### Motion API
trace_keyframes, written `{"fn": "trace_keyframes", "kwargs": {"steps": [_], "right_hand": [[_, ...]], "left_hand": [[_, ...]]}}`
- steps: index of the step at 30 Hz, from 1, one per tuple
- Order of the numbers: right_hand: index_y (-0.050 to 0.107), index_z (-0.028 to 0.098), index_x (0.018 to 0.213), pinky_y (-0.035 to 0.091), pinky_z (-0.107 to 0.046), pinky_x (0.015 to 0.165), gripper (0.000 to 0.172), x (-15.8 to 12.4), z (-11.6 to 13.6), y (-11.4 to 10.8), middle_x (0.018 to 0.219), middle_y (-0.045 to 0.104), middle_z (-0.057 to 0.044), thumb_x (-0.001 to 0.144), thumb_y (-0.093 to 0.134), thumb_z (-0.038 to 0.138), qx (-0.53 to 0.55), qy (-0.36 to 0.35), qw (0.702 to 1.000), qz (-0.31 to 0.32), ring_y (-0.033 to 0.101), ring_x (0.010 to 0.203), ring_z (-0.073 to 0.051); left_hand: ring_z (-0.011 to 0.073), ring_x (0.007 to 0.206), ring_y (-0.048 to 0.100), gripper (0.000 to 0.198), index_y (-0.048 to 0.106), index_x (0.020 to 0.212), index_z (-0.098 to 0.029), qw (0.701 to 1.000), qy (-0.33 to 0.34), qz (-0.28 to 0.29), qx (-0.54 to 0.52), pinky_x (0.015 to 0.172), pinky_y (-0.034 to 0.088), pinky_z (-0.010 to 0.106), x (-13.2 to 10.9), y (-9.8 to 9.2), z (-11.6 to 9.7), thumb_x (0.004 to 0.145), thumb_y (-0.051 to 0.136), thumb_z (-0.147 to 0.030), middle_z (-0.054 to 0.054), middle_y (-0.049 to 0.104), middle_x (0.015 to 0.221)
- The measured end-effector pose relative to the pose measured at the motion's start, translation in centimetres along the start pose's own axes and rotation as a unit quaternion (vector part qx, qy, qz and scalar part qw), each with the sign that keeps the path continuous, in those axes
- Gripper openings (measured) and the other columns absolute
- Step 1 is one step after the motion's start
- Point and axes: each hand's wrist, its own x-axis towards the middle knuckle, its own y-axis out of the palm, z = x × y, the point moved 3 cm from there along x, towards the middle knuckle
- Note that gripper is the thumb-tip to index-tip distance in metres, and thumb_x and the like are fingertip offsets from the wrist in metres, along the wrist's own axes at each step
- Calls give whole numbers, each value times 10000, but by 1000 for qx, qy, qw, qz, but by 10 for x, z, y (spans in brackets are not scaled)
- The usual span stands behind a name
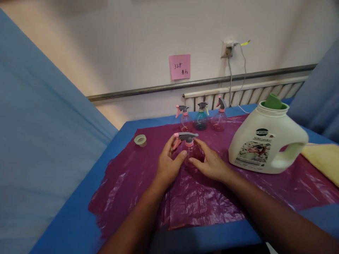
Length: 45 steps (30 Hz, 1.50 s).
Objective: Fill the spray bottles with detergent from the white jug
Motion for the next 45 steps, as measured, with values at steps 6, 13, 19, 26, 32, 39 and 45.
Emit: {"fn": "trace_keyframes", "kwargs": {"steps": [6, 13, 19, 26, 32, 39, 45], "right_hand": [[549, 227, 1565, 508, -587, 1222, 675, 3, 3, 2, 1550, 681, -178, 928, 750, 330, -15, -18, 1000, -8, 653, 1432, -338], [580, 212, 1516, 521, -563, 1196, 629, 5, 7, 2, 1524, 690, -178, 923, 760, 319, -33, -42, 998, -19, 670, 1389, -340], [579, 226, 1529, 518, -567, 1197, 634, 5, 5, 3, 1516, 689, -167, 935, 769, 335, -32, -55, 998, -22, 663, 1392, -341], [583, 236, 1543, 530, -578, 1183, 648, 3, 2, 5, 1497, 696, -167, 939, 783, 361, -40, -73, 996, -35, 671, 1375, -342], [578, 249, 1554, 523, -574, 1190, 658, 3, 4, 4, 1498, 693, -156, 937, 786, 349, -38, -77, 996, -32, 659, 1390, -337], [596, 238, 1516, 538, -568, 1165, 644, 3, 8, 4, 1475, 703, -160, 915, 808, 331, -43, -64, 997, -30, 669, 1364, -340], [598, 242, 1503, 540, -578, 1156, 648, 3, 7, 4, 1447, 712, -153, 904, 831, 321, -42, -66, 996, -39, 678, 1342, -344]], "left_hand": [[307, 1402, 690, 488, 728, 1340, -244, 998, -27, 6, -50, 1243, 495, 486, 8, 16, 2, 870, 853, -289, 118, 770, 1416], [285, 1258, 753, 545, 729, 1328, -235, 998, -24, -51, -27, 1165, 552, 475, 12, 17, 1, 826, 926, -314, 105, 802, 1315], [289, 1228, 772, 607, 730, 1332, -225, 996, -13, -84, 3, 1137, 575, 470, 9, 17, -2, 782, 962, -334, 112, 800, 1325], [282, 1246, 773, 736, 673, 1484, -270, 997, -10, -75, 12, 1141, 572, 436, 5, 17, -6, 810, 957, -351, 104, 786, 1370], [322, 1345, 728, 484, 771, 1329, -239, 997, 5, -65, 33, 1210, 536, 490, 6, 18, -8, 893, 886, -417, 106, 809, 1320], [294, 1358, 718, 772, 659, 1500, -280, 996, 0, -83, 30, 1239, 507, 469, 8, 16, -4, 798, 975, -321, 115, 742, 1452], [306, 1320, 740, 569, 711, 1437, -261, 997, -5, -75, 32, 1189, 546, 468, 5, 19, -7, 909, 873, -397, 113, 776, 1403]]}}
